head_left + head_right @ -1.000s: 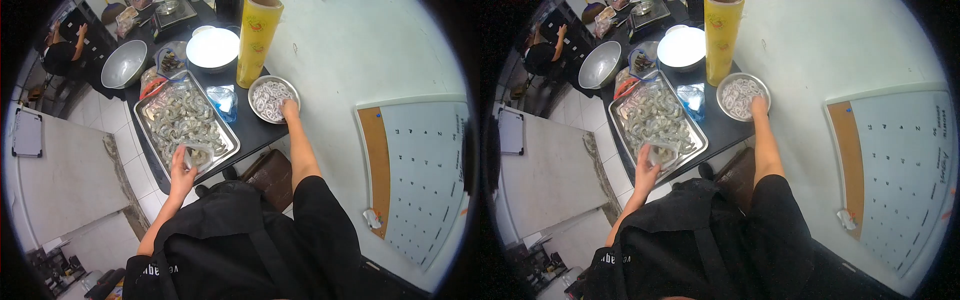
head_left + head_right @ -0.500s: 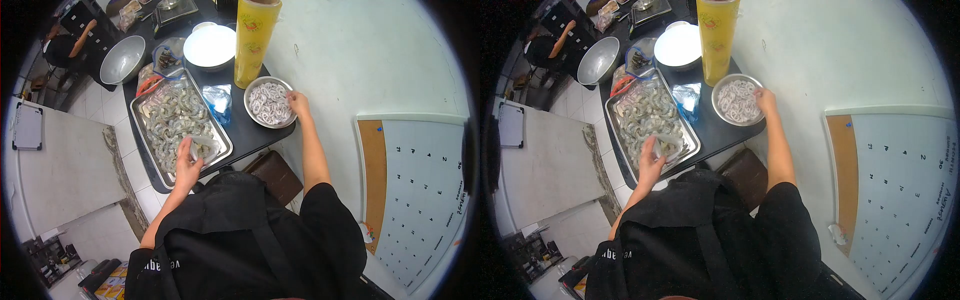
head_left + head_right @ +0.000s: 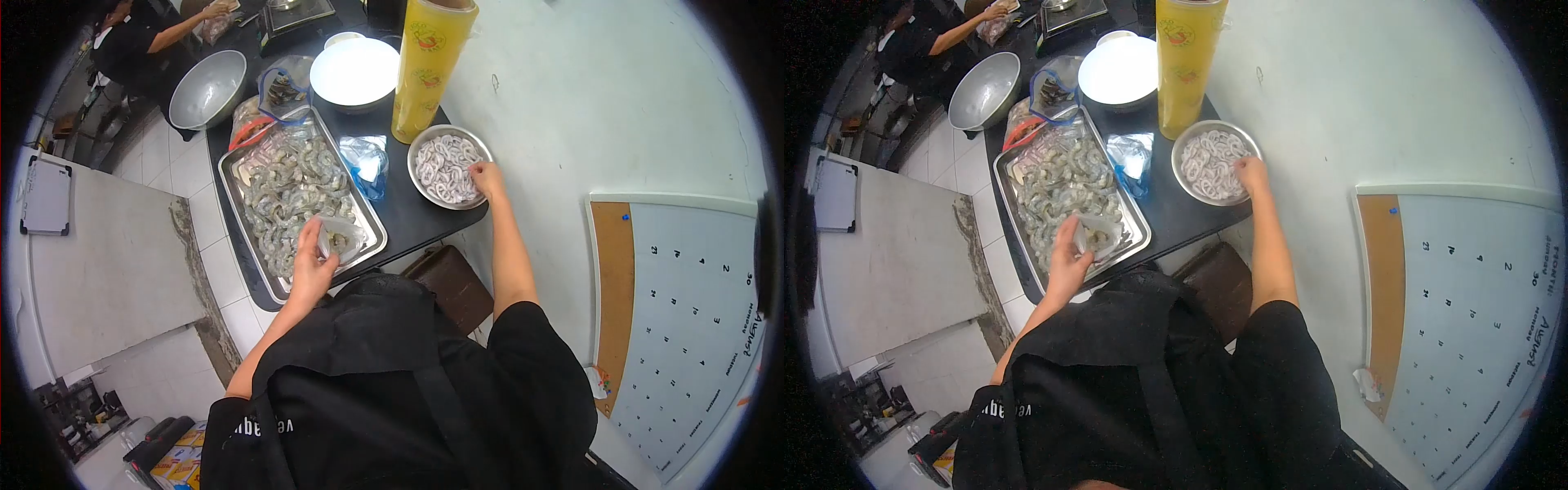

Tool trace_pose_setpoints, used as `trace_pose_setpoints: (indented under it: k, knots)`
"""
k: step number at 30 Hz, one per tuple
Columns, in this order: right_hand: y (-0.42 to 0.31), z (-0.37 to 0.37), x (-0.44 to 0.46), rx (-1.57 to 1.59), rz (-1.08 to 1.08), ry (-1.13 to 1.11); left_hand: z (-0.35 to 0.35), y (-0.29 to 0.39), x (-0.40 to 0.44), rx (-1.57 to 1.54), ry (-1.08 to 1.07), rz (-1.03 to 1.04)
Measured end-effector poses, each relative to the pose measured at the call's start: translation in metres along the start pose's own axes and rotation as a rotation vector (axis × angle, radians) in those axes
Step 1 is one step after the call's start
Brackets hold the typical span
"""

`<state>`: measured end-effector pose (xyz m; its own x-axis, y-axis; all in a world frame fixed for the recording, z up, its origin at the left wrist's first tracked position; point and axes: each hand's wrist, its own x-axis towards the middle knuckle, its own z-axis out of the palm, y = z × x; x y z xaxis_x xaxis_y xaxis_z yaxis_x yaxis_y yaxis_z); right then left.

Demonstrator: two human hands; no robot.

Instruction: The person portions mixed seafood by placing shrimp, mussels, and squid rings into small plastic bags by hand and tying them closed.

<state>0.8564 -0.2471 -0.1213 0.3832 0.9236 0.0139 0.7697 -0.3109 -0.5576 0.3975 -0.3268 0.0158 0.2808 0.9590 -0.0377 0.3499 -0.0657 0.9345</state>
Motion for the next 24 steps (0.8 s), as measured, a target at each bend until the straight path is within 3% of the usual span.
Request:
trace_pose_setpoints:
  k: [4,6,7,11,12,14,15,16,18,19,21,24]
  knots:
    - [-0.02,0.015,-0.006,-0.006,0.158,-0.009,-0.004,-0.004,-0.001,-0.024,0.007,0.003]
    - [-0.017,0.036,-0.009,-0.283,-0.223,0.176,-0.005,-0.002,-0.003,0.012,0.004,0.001]
    - [-0.017,0.041,-0.002,-0.214,-0.042,0.083,-0.005,-0.001,-0.004,0.072,-0.005,0.008]
    - [-0.001,0.034,0.019,-0.008,0.141,0.033,-0.01,0.005,-0.006,0.082,-0.018,-0.04]
    - [0.001,0.027,0.021,-0.011,0.139,0.032,-0.01,0.003,-0.006,0.079,-0.016,-0.041]
    - [0.003,0.017,0.024,0.378,0.139,0.238,-0.01,-0.001,-0.008,0.028,0.019,-0.013]
    - [-0.043,-0.017,0.0,0.413,0.202,0.183,-0.01,-0.002,-0.008,0.027,0.019,-0.014]
    - [-0.04,-0.014,-0.001,0.413,0.202,0.185,-0.01,-0.002,-0.009,0.032,0.023,-0.022]
    - [-0.027,-0.003,-0.001,0.118,0.069,0.125,-0.008,-0.001,-0.007,0.033,0.031,-0.024]
    - [-0.026,0.004,-0.001,0.117,0.065,0.125,-0.007,-0.001,-0.006,0.075,0.035,-0.006]
    - [-0.028,0.022,-0.006,-0.143,0.063,-0.052,-0.006,-0.002,-0.007,0.12,0.041,0.008]
    - [-0.051,0.038,-0.019,-0.286,0.182,-0.073,-0.002,0.0,-0.005,0.069,0.069,0.002]
